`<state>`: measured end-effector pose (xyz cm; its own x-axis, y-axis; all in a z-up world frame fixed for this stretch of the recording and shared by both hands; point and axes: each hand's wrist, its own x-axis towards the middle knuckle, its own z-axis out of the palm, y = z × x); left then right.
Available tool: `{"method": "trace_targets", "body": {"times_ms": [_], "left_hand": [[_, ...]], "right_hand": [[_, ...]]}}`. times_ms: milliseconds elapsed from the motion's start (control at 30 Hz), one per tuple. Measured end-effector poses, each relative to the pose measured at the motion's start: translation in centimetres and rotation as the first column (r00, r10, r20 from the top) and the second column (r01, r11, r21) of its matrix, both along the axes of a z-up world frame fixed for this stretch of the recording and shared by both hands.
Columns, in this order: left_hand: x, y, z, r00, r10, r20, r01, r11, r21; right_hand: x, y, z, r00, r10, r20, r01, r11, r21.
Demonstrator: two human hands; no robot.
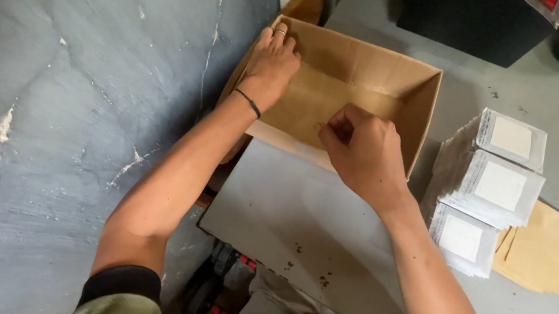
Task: Stacking small coffee packets from a box into neat piles on a table.
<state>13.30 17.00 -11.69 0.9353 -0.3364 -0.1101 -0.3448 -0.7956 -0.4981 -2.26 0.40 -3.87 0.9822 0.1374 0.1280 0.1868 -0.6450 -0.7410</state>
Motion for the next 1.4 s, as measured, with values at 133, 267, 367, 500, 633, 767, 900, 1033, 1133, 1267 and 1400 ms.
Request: {"method": "trace_targets", "body": {"times_ms": [133,267,367,500,633,767,900,1033,1133,1267,1400], "left_hand": [[0.6,0.3,-0.3,0.999,-0.034,0.018,0.033,0.998,0.056],[-1.7,-0.5,2.0,0.998,-0.04,0.044,0.043,0.998,-0.048],[-3.0,-0.4,2.9,0.991,-0.075,0.113,0.096,0.975,-0.201],[-0.9,0.9,-0.2,0.984,-0.136,0.113,0.162,0.949,-0.271],[0.5,2.0,-2.1,0.979,-0.169,0.113,0.195,0.936,-0.295],[0.8,2.7,-1.8,0.939,-0.291,0.182,0.338,0.875,-0.346],[-1.8,1.0,2.3,0.939,-0.281,0.197,0.343,0.776,-0.529],[-5.1,-1.6,7.0,0.979,-0.186,0.083,0.167,0.504,-0.848],[-7.1,-3.8,7.5,0.965,-0.262,0.018,0.046,0.1,-0.994],[-11.3,-7.6,9.6,0.935,-0.348,-0.071,-0.181,-0.295,-0.938],[-13.4,-10.4,9.4,0.9,-0.424,-0.105,-0.324,-0.488,-0.811]], "right_hand": [[0.5,0.5,-0.4,1.0,0.003,-0.013,-0.003,1.0,0.015],[1.3,0.7,-1.4,0.999,-0.016,-0.04,0.017,1.0,0.014],[1.8,0.8,-1.7,0.999,-0.031,-0.027,0.03,0.999,-0.012],[1.8,0.9,-1.6,0.999,-0.019,-0.042,0.019,1.0,-0.015],[1.8,0.8,-1.6,0.999,-0.012,-0.035,0.011,1.0,-0.025],[1.6,0.5,-1.5,0.998,-0.042,-0.042,0.042,0.999,-0.012],[1.2,-0.3,-1.1,0.997,-0.077,-0.02,0.077,0.997,-0.024],[0.4,-2.2,-0.6,0.995,-0.091,0.047,0.092,0.996,-0.005],[-0.9,-3.6,1.0,0.984,-0.144,0.108,0.144,0.99,0.009],[-2.1,-5.8,2.9,0.966,-0.194,0.171,0.184,0.98,0.071],[-2.8,-8.6,3.1,0.974,-0.207,0.093,0.174,0.945,0.277]]}}
